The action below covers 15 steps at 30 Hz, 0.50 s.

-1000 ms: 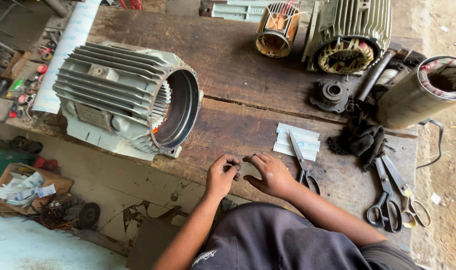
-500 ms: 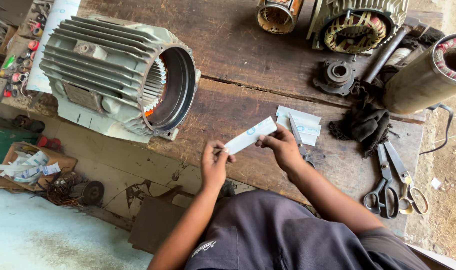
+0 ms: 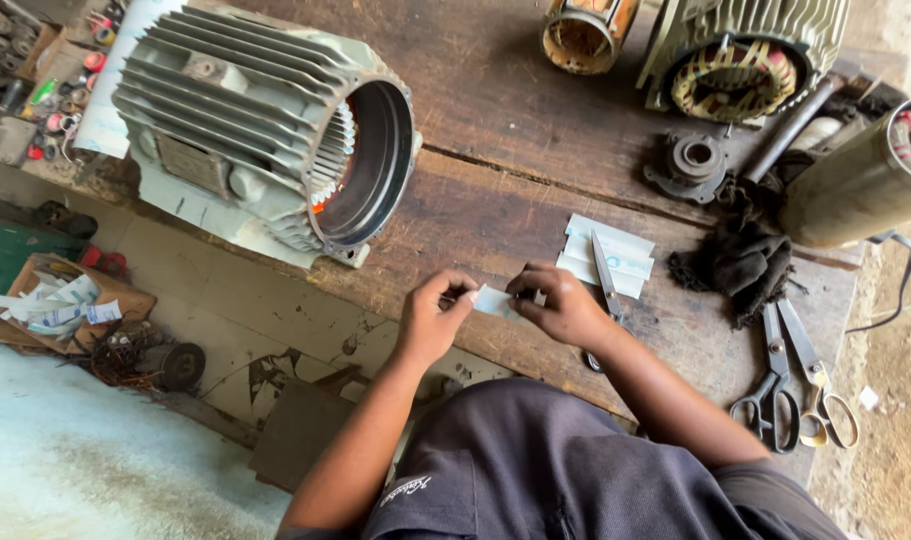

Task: The person cuts and tears strips of white insulating paper from a roll and folds them, then inserts the paper pieces into the slots of a disassembled electric motor stator on the workbench, working around the motor housing.

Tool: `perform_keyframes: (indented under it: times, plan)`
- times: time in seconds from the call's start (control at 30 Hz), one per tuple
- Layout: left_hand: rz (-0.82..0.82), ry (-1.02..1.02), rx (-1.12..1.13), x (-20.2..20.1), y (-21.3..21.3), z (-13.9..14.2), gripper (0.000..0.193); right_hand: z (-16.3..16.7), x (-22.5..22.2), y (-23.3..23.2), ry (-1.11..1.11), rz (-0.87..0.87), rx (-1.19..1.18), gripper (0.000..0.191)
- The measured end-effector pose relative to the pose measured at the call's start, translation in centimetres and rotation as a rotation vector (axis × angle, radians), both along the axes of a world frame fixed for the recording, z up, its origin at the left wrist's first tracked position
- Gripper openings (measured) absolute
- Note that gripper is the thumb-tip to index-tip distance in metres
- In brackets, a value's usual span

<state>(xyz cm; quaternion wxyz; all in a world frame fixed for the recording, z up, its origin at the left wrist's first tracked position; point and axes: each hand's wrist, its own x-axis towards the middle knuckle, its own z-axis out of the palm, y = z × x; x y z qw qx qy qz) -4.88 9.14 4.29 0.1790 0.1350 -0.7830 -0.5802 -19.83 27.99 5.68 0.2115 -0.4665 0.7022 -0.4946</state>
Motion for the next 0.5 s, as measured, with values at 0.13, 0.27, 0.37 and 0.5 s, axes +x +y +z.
perform_keyframes:
  times: [0.13, 0.27, 0.37, 0.5]
  plan:
    - [-0.012, -0.044, 0.001, 0.4, 0.4, 1.1, 0.011, 1.1, 1.1, -0.3, 0.049, 0.010, 0.026, 0.015]
    - [-0.029, -0.011, 0.008, 1.3, 0.0, 0.7, 0.011, 1.6, 2.3, -0.9, 0.090, 0.031, 0.082, 0.013]
    - [-0.022, 0.036, 0.006, 2.2, -0.6, -0.3, 0.010, 2.3, 3.8, -1.7, 0.177, 0.019, 0.023, 0.017]
    - [0.038, 0.081, 0.102, 3.3, -0.9, -2.6, 0.007, 2.9, 7.1, -3.3, 0.329, -0.041, 0.046, 0.044]
